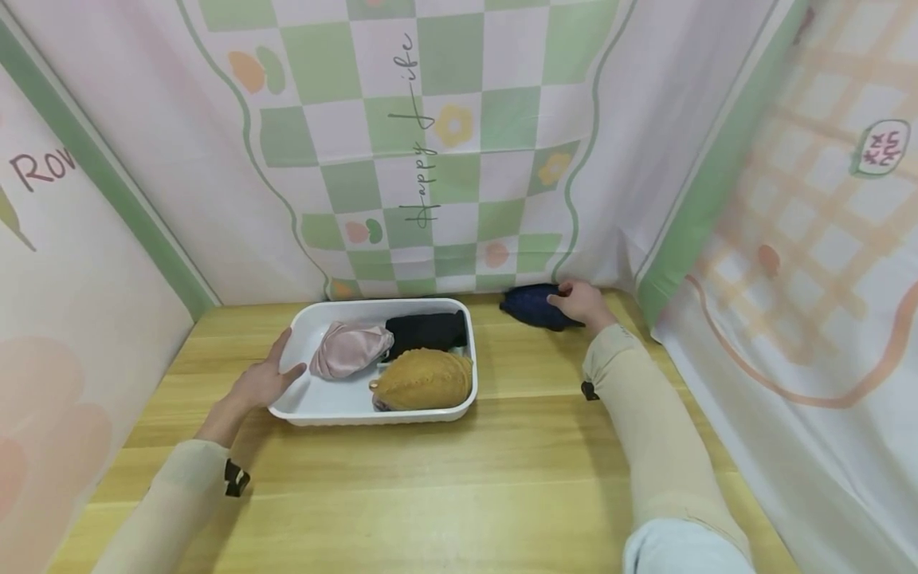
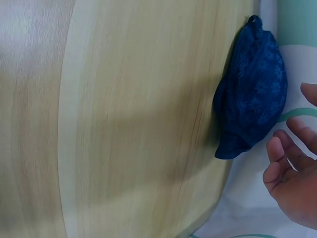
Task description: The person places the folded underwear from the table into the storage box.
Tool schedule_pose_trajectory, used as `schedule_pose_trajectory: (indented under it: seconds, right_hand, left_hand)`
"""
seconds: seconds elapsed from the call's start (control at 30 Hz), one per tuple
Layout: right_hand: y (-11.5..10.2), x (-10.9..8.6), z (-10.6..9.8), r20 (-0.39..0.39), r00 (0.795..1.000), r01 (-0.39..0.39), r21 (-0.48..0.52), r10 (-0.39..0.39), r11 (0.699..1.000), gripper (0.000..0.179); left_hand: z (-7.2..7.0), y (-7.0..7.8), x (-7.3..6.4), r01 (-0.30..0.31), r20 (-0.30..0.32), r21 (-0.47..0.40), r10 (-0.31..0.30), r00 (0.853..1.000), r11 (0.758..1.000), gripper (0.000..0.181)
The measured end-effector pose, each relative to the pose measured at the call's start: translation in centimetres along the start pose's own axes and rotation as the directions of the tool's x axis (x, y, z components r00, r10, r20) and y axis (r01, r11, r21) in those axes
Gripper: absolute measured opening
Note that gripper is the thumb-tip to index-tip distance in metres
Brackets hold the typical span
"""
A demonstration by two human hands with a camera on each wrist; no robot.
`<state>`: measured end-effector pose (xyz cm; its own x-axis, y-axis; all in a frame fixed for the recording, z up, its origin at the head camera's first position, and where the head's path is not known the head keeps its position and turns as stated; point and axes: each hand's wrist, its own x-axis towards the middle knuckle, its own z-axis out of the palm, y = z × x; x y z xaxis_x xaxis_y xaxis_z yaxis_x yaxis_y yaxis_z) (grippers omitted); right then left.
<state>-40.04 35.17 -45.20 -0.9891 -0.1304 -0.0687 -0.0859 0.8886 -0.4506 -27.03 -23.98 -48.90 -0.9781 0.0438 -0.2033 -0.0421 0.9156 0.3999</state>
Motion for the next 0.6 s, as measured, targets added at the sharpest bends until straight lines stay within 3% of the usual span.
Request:
schedule_pose_trajectory:
  seconds: [0.27, 0.6]
  right_hand:
    - [1.3, 1.2, 0.7, 0.044, 0.999, -0.018, -0.015, 0.018, 1.0, 0.075]
    - [1.6, 2.1, 2.6, 0.022, 1.0, -0.002, -0.088, 0.004, 0.996, 0.087]
  left_hand:
    - [0.1, -0.2, 0.2, -0.011, -0.003, -0.006, 0.011, 1.0, 1.0, 0.086]
    - [0.1, -0.3, 0.2, -0.006, -0.016, -0.003, 0.006, 1.0, 1.0, 0.084]
